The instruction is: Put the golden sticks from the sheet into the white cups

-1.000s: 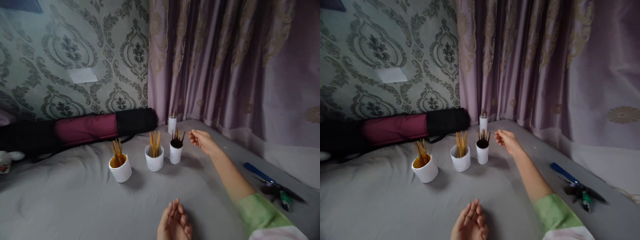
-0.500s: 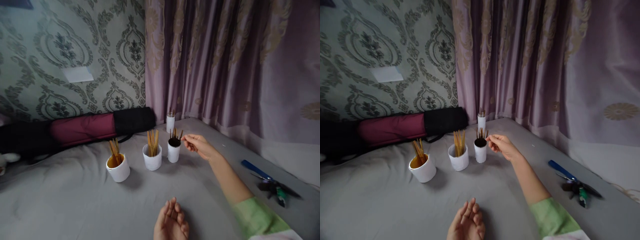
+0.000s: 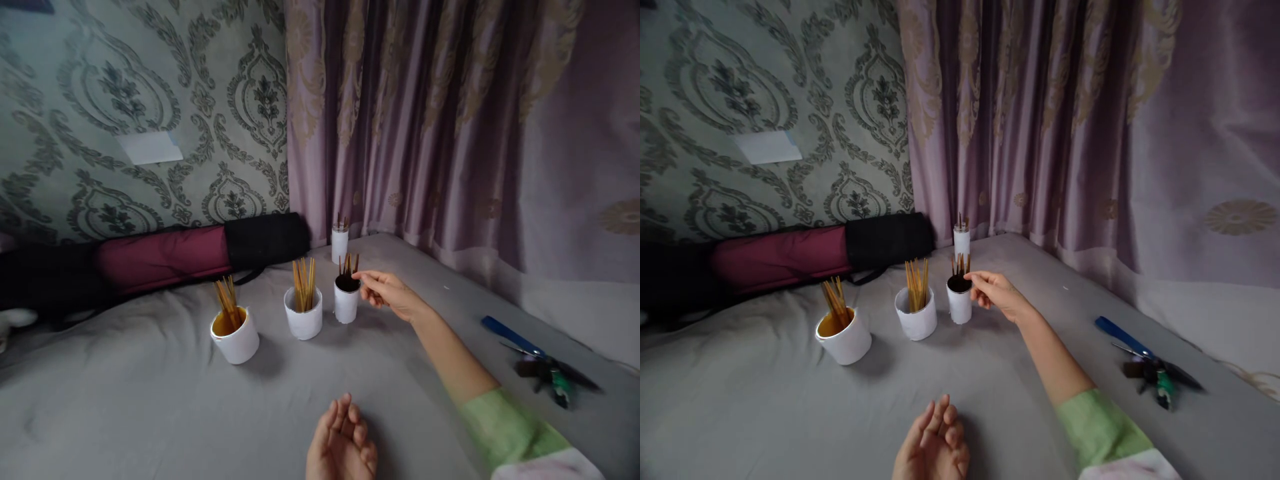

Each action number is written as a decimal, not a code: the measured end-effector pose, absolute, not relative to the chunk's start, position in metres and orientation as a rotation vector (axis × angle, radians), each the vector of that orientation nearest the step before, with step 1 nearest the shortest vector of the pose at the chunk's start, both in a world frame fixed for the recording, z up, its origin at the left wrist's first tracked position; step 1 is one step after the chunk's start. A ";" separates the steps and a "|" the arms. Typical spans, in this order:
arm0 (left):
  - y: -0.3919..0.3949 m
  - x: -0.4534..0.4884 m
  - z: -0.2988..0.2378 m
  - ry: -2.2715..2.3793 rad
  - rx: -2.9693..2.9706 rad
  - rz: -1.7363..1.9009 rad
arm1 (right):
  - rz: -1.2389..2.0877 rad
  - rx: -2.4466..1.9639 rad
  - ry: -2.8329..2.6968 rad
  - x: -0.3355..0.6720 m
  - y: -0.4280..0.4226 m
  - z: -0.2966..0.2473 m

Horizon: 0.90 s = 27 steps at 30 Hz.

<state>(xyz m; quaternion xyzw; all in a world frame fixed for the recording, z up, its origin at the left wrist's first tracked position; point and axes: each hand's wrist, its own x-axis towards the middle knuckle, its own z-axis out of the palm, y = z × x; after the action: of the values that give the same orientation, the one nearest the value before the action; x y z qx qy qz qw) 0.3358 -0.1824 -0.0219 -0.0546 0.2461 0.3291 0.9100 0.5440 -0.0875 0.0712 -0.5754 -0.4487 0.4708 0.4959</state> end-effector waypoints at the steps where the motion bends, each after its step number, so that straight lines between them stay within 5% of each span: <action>1: -0.182 0.336 -0.022 0.510 -0.115 0.678 | 1.139 -1.401 -1.109 0.544 -0.087 0.070; 27: -0.182 0.337 -0.021 0.469 -0.157 0.679 | 1.027 -1.419 -1.412 0.541 -0.084 0.060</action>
<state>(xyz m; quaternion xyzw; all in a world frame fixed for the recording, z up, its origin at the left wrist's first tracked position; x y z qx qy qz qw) 0.3374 -0.1818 -0.0211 -0.0763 0.2277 0.3294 0.9131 0.5415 -0.0836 0.0604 -0.5690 -0.5663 0.4117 0.4313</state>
